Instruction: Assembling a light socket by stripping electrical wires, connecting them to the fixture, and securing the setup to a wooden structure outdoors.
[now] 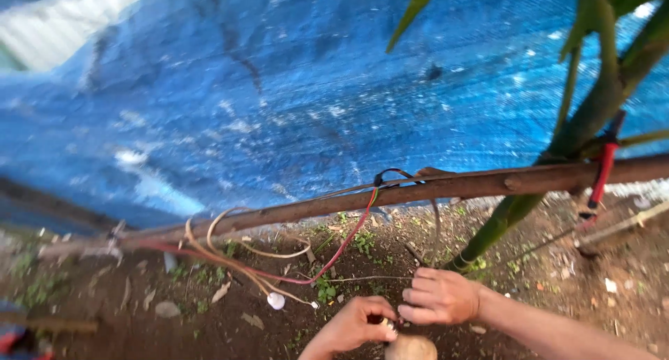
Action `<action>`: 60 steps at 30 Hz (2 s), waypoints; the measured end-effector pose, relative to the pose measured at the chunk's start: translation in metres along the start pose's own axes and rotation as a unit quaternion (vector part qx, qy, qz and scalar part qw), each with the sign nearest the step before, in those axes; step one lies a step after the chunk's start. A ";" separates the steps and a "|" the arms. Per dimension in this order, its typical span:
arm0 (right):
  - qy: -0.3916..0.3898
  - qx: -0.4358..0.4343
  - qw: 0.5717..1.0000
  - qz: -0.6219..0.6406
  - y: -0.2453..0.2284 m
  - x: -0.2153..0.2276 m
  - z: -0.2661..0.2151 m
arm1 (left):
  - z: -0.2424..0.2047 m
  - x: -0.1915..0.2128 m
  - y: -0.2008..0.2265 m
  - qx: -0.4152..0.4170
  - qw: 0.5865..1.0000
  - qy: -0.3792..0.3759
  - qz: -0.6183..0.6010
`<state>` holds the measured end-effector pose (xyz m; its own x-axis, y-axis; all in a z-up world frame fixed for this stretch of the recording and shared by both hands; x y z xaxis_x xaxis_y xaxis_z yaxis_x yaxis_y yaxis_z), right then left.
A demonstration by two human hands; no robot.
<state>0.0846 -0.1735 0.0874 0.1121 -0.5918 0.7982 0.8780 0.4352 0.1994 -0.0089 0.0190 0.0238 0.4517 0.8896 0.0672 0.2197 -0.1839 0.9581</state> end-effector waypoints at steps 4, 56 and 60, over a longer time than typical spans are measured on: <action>0.001 0.049 0.998 0.036 0.006 0.022 0.017 | -0.018 -0.020 0.021 -0.042 0.996 0.070 0.043; -0.035 -0.186 0.973 0.134 0.049 0.010 0.003 | 0.031 -0.061 -0.004 -0.086 0.721 0.297 -0.620; -0.045 -0.173 0.976 0.123 0.052 0.007 0.000 | 0.023 -0.054 -0.005 -0.076 0.720 0.432 -0.538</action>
<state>0.1310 -0.1547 0.1038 0.3121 -0.4288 0.8478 0.9359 0.2923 -0.1967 -0.0144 -0.0376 0.0094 -0.6293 0.4238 -0.6514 -0.0855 0.7954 0.6001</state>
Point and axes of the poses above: each hand's wrist, its own z-axis towards the middle knuckle, its own x-axis out of the back of the hand, y = z × x, the point moved 3 cm from there along z, towards the middle knuckle, and after that the axes turned 8 degrees about x, right-handed, at the moved point
